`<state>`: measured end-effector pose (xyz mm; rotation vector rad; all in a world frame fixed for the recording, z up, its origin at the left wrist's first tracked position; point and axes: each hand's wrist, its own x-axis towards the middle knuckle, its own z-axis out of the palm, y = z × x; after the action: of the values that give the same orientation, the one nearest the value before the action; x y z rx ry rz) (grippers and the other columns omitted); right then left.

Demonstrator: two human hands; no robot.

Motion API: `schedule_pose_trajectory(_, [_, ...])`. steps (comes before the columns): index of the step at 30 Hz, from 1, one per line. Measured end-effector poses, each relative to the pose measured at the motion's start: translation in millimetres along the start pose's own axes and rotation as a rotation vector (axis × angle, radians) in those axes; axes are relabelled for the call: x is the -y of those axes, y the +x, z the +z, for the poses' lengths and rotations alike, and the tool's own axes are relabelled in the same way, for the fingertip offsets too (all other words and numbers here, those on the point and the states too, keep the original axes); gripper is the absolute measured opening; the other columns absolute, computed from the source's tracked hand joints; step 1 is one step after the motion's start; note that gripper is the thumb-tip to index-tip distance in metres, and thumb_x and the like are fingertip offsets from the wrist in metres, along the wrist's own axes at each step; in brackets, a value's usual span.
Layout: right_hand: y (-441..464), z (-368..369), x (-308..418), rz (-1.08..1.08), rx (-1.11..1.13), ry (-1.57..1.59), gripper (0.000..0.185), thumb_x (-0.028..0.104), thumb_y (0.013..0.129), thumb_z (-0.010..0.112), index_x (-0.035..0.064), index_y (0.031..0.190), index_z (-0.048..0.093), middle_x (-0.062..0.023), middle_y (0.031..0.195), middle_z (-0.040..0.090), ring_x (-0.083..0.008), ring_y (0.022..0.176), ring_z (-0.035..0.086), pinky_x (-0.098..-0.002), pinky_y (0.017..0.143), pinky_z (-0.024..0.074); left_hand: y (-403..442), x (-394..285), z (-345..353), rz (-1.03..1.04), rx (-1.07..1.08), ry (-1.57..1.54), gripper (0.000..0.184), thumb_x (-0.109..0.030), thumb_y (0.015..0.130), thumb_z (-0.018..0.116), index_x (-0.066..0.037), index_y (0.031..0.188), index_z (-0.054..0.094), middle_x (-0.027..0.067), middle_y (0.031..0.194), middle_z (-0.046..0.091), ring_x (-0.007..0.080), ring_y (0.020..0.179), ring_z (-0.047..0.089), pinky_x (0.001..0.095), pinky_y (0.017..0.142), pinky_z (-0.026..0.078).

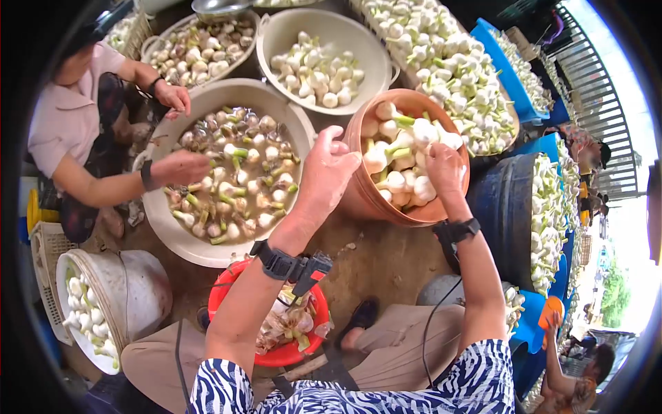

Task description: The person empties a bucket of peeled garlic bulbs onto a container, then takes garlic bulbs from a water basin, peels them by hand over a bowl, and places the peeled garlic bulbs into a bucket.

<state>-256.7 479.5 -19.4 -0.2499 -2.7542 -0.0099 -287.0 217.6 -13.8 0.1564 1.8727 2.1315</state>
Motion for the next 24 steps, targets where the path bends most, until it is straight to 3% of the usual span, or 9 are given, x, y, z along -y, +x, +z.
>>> schedule_pose_trajectory(3, [10,2,-34,0.197,0.172,0.246,0.014,0.015,0.072,0.060,0.0019,0.070,0.062,-0.0175,0.071,0.062,-0.0341,0.069,0.061,-0.0414,0.064,0.0475,12,11,3,-0.142,0.020,0.082,0.055,-0.016,0.080,0.062,0.004,0.126,0.040,0.0159,0.105,0.059,0.0198,0.093,0.059,0.0311,0.078,0.048])
schedule_pose_trajectory(6, [-5,-63,-13,0.278,0.283,0.577,0.008,0.006,0.074,0.058,0.0004,0.070,0.063,-0.0071,0.060,0.060,-0.0162,0.058,0.059,-0.0299,0.057,0.0468,21,27,17,-0.196,0.036,0.079,0.054,-0.017,0.079,0.062,0.006,0.124,0.041,0.0188,0.108,0.059,0.0234,0.098,0.060,0.0346,0.084,0.047])
schedule_pose_trajectory(9, [-71,-101,8,-0.035,0.984,0.786,0.019,0.004,0.083,0.050,-0.0028,0.098,0.061,-0.0106,0.085,0.065,-0.0176,0.079,0.063,-0.0301,0.074,0.0504,28,30,23,-0.270,0.038,0.118,0.055,-0.018,0.080,0.063,0.006,0.124,0.040,0.0204,0.107,0.060,0.0270,0.099,0.060,0.0367,0.087,0.046])
schedule_pose_trajectory(11, [-114,-110,32,-0.380,0.626,0.719,0.016,0.008,0.084,0.050,-0.0018,0.094,0.060,-0.0162,0.083,0.064,-0.0280,0.080,0.064,-0.0351,0.071,0.0507,31,32,24,-0.311,0.068,0.067,0.055,-0.020,0.082,0.063,0.005,0.125,0.039,0.0189,0.106,0.061,0.0243,0.093,0.062,0.0339,0.079,0.050])
schedule_pose_trajectory(15, [-95,-122,55,-0.177,0.732,0.523,0.005,0.007,0.080,0.055,0.0028,0.080,0.057,-0.0169,0.075,0.061,-0.0287,0.070,0.062,-0.0373,0.061,0.0481,29,12,20,-0.544,0.095,-0.158,0.053,-0.029,0.085,0.063,-0.002,0.127,0.043,0.0079,0.093,0.062,0.0130,0.080,0.060,0.0270,0.063,0.051])
schedule_pose_trajectory(17, [-116,-110,61,0.178,0.935,1.331,0.017,0.016,0.079,0.058,0.0050,0.067,0.055,-0.0127,0.066,0.058,-0.0270,0.063,0.060,-0.0379,0.055,0.0464,27,7,16,-0.556,0.096,0.009,0.052,-0.030,0.085,0.063,-0.002,0.125,0.045,0.0076,0.094,0.062,0.0128,0.081,0.060,0.0268,0.065,0.050])
schedule_pose_trajectory(18, [-125,-110,78,-0.394,0.970,0.447,0.027,0.024,0.078,0.061,0.0071,0.059,0.054,-0.0103,0.058,0.053,-0.0268,0.059,0.058,-0.0370,0.053,0.0455,26,8,13,-0.554,0.095,0.159,0.051,-0.032,0.085,0.063,-0.003,0.123,0.047,0.0073,0.094,0.062,0.0126,0.082,0.059,0.0266,0.067,0.050])
schedule_pose_trajectory(19, [-128,-109,82,-0.376,0.913,0.393,0.026,0.025,0.076,0.063,0.0072,0.058,0.055,-0.0112,0.063,0.055,-0.0263,0.061,0.059,-0.0368,0.055,0.0458,18,10,13,-0.449,-0.027,0.184,0.047,-0.028,0.082,0.066,0.003,0.115,0.053,0.0029,0.083,0.056,0.0087,0.066,0.053,0.0226,0.057,0.045])
schedule_pose_trajectory(24, [-54,-90,103,-0.057,0.147,0.294,0.017,0.019,0.072,0.069,0.0051,0.076,0.059,-0.0147,0.093,0.061,-0.0289,0.076,0.060,-0.0409,0.065,0.0481,-51,-1,-19,-0.710,-0.162,-0.191,0.035,-0.027,0.087,0.061,-0.002,0.110,0.054,0.0062,0.084,0.060,0.0148,0.070,0.060,0.0254,0.062,0.050])
